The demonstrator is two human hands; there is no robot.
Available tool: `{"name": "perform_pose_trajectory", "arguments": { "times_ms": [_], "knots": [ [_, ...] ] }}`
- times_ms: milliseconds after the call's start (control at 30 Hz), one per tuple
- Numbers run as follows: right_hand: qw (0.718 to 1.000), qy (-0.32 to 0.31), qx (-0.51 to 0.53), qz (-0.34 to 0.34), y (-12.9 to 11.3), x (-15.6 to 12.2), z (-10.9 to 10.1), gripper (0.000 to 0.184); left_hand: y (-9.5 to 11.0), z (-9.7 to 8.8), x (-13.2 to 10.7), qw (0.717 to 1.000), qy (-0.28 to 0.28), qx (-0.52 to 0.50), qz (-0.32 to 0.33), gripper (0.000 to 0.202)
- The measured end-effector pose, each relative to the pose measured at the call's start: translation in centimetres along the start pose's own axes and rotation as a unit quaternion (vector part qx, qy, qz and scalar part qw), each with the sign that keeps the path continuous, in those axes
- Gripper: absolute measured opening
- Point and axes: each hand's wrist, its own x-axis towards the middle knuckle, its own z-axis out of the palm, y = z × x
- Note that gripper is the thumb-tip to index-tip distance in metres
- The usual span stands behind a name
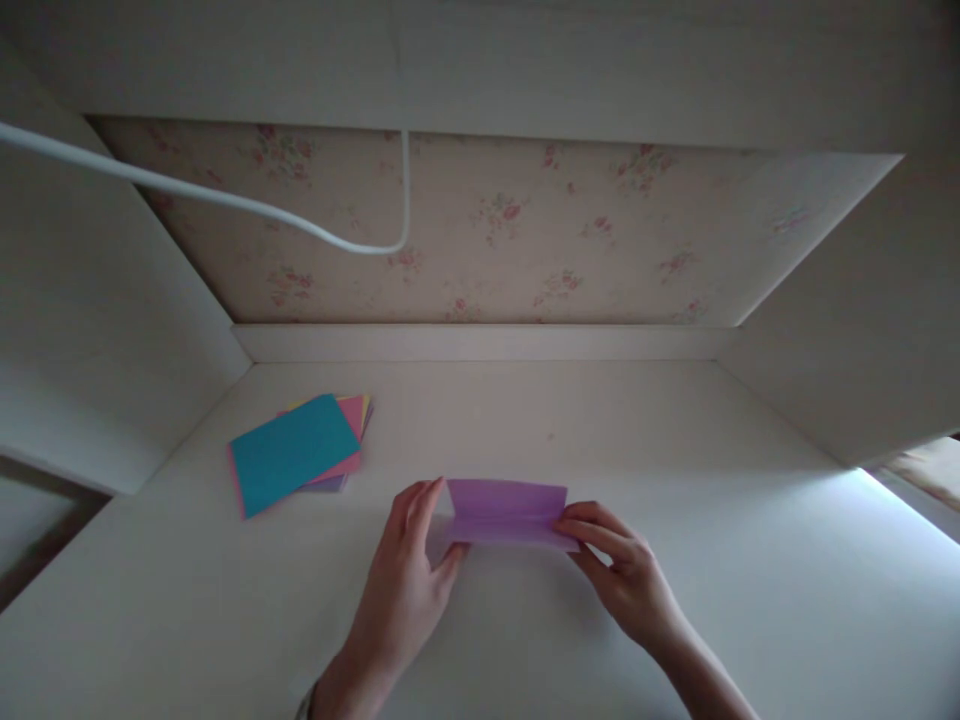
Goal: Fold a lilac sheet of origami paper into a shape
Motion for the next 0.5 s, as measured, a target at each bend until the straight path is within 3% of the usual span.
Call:
{"name": "perform_pose_trajectory", "arguments": {
  "times_ms": [67,200,400,500],
  "knots": [
    [0.999,-0.031,-0.031,0.0,-0.4,-0.3,-0.1,0.018,0.3,-0.2,-0.1,0.997,0.025,0.064,0.047,0.058],
    [0.99,-0.102,-0.099,-0.025,-0.9,-0.6,-0.3,0.019,1.3,-0.6,-0.3,0.983,-0.066,0.074,0.154,0.045],
    [0.962,-0.183,-0.2,-0.02,-0.8,-0.7,-0.5,0.02,1.2,-1.1,-0.4,0.964,-0.183,0.049,0.187,0.019],
    [0.954,-0.216,-0.204,-0.024,-0.7,-0.7,-0.8,0.017,0.5,-1.4,-0.3,0.953,-0.217,0.067,0.2,0.021]
  ]
}}
